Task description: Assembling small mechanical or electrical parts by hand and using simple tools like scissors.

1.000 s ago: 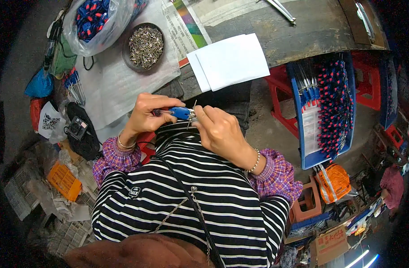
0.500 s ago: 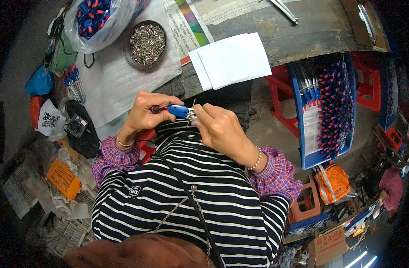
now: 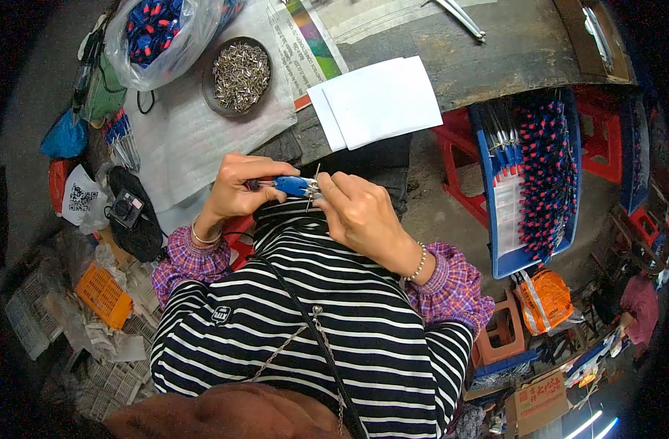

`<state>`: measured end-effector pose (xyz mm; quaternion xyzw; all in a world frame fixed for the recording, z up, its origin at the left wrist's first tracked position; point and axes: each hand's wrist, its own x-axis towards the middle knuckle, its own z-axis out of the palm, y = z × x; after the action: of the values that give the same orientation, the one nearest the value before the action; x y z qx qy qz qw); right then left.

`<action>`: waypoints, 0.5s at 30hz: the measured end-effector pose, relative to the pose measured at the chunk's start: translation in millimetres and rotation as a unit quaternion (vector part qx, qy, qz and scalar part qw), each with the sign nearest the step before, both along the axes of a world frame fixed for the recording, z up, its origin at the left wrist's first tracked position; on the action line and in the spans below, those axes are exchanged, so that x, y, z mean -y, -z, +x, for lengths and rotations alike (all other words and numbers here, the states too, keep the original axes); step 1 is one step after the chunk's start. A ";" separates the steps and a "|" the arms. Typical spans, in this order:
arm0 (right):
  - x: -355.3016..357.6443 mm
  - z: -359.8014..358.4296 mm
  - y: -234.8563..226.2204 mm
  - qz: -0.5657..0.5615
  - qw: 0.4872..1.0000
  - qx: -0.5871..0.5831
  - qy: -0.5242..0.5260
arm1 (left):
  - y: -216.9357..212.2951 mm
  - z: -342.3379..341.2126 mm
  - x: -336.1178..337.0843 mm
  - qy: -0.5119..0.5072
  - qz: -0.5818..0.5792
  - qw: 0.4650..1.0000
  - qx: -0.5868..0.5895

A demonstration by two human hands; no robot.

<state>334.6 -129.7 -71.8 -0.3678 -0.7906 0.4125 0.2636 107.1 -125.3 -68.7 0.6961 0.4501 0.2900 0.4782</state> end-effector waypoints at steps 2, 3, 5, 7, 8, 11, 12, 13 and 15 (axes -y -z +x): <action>0.4 0.5 -0.2 -0.008 1.000 0.001 -0.001 | -0.7 0.1 -0.6 0.001 -0.007 1.000 -0.001; 0.5 0.0 -0.6 -0.008 1.000 0.001 -0.001 | -1.2 -0.5 -0.7 0.003 -0.013 1.000 -0.003; 0.6 -1.0 -1.5 -0.014 1.000 -0.001 0.004 | -1.7 -0.6 -0.4 -0.001 -0.015 1.000 -0.005; 1.1 -1.0 -0.8 -0.017 1.000 0.001 0.005 | -1.7 0.1 0.5 -0.005 -0.018 1.000 -0.006; 1.4 -1.0 -0.5 -0.020 1.000 0.003 0.007 | -1.9 0.6 0.9 -0.009 -0.018 1.000 -0.007; 1.4 -0.1 -1.0 -0.020 1.000 0.007 0.010 | -3.1 2.1 -0.4 -0.008 -0.016 1.000 -0.011; 1.7 0.0 -0.4 -0.020 1.000 0.007 0.009 | -3.5 2.2 -0.5 -0.005 -0.014 1.000 -0.015; 2.2 0.2 0.8 -0.017 1.000 0.004 0.010 | -2.4 2.2 0.0 -0.005 -0.014 1.000 -0.015; 2.0 0.5 1.3 -0.014 1.000 0.001 0.011 | 0.4 1.7 1.1 -0.006 -0.012 1.000 -0.003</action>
<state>335.1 -131.8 -73.1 -0.3809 -0.7808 0.4204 0.2618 108.7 -126.4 -69.2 0.6886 0.4594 0.2848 0.4835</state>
